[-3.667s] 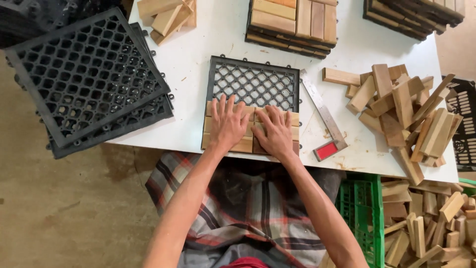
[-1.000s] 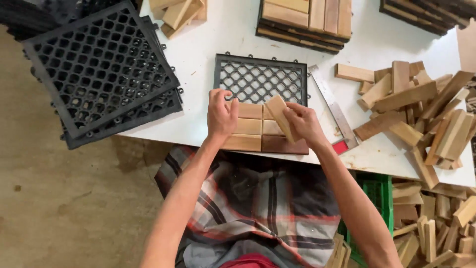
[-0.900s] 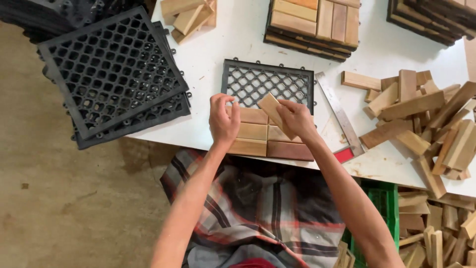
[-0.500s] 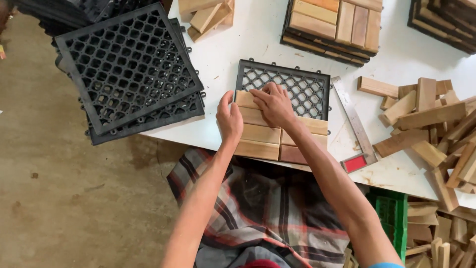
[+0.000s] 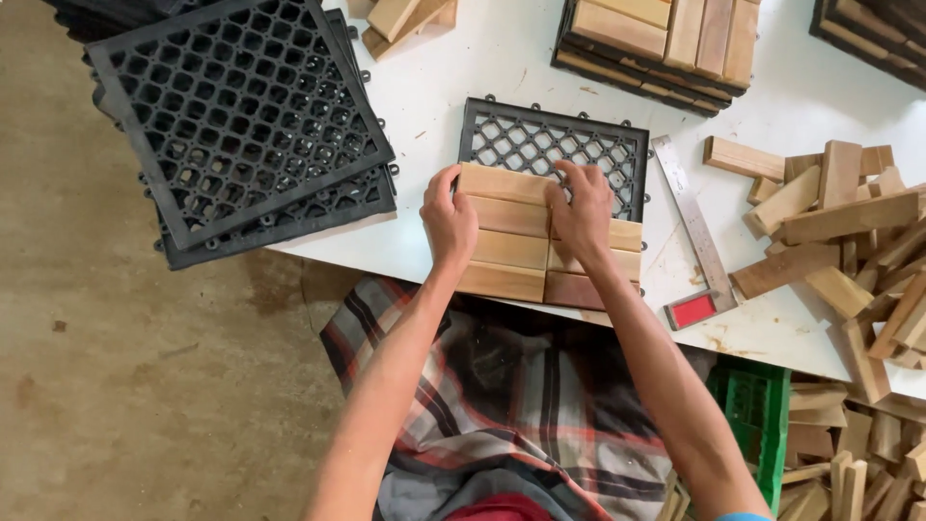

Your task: Assembling wooden floor tiles by placing small wood slats into a plastic grid base and aligning them with a square.

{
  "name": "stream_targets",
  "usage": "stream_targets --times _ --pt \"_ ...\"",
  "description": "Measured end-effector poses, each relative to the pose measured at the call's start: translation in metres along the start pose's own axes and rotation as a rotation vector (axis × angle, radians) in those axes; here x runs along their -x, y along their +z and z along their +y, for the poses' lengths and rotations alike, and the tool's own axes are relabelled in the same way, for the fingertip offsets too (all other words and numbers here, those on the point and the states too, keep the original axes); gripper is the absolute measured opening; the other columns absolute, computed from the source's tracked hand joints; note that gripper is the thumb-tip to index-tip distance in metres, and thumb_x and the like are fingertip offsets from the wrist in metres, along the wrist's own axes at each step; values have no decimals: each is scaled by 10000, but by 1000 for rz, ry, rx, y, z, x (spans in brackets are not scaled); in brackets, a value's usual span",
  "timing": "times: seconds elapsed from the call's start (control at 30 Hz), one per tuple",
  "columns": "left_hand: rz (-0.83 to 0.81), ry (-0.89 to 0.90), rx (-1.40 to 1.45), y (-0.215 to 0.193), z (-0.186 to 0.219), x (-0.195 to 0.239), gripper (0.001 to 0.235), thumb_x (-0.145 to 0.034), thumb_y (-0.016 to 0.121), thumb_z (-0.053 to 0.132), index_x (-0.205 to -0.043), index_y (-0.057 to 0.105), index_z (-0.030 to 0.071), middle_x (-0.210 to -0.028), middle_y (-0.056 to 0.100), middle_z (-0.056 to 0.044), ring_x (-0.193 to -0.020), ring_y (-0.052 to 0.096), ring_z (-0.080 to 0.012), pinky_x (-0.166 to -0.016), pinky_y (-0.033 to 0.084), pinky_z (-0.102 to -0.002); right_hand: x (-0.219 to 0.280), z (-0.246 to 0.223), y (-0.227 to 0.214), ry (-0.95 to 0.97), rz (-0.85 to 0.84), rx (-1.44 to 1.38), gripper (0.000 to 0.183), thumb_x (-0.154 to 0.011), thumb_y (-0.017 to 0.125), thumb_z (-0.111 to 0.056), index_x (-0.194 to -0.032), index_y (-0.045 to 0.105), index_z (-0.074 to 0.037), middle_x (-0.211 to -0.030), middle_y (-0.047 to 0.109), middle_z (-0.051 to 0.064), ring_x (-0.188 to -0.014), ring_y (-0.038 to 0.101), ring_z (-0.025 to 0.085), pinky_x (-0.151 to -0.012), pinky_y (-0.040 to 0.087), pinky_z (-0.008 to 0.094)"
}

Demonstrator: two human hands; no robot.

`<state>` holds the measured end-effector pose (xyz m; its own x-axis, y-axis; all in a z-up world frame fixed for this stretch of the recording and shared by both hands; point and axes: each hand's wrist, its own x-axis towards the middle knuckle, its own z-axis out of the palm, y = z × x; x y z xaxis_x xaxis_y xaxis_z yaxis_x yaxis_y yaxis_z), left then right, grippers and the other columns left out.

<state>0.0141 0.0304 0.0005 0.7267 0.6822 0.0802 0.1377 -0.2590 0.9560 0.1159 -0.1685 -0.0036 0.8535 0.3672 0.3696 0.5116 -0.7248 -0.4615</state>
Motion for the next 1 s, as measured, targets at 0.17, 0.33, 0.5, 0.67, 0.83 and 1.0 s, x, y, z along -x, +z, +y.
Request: stream_targets --times 0.17,0.33,0.5,0.67,0.83,1.0 --pt "11 78 -65 6 -7 0 379 -917 508 56 -1262 660 97 -1283 664 -120 -1185 639 -358 -1048 508 -486 38 -32 -2 49 77 17 285 -970 653 -193 -1253 688 -184 -1101 638 44 -1090 618 266 -936 433 426" --pt "10 190 -189 19 -26 -2 397 -891 616 190 -1286 614 156 -1314 636 -66 -1191 633 -328 -980 516 -509 49 -19 -7 -79 23 -24 405 -987 650 -166 -1390 628 -143 -1255 608 72 -1239 568 276 -1064 389 407" --pt "-236 618 -555 5 30 20 489 -1017 535 355 -1428 554 90 -1614 392 -144 -1501 324 -347 -1099 279 -611 51 21 -45 -108 -11 20 505 -1017 602 -201 -1516 525 -181 -1382 629 46 -1344 538 229 -1193 290 442" --pt "-420 677 -650 11 35 25 683 -968 524 516 -1500 500 88 -1660 334 -181 -1551 227 -376 -1158 152 -667 36 128 -100 133 122 358 522 -989 674 -256 -1490 546 -188 -1424 575 99 -1289 555 285 -1124 336 479" --pt "-497 556 -775 13 40 23 789 -954 419 657 -1554 434 144 -1677 313 -144 -1565 212 -359 -1181 92 -665 12 188 -142 472 11 536 609 -968 718 -390 -1498 509 -174 -1492 461 193 -1334 494 411 -1111 354 567" --pt "-476 570 -795 14 41 22 798 -940 441 688 -1535 440 157 -1638 359 -147 -1547 246 -364 -1170 119 -668 -23 221 -125 481 -206 496 694 -975 691 -305 -1594 384 -243 -1641 274 132 -1493 317 372 -1160 360 597"
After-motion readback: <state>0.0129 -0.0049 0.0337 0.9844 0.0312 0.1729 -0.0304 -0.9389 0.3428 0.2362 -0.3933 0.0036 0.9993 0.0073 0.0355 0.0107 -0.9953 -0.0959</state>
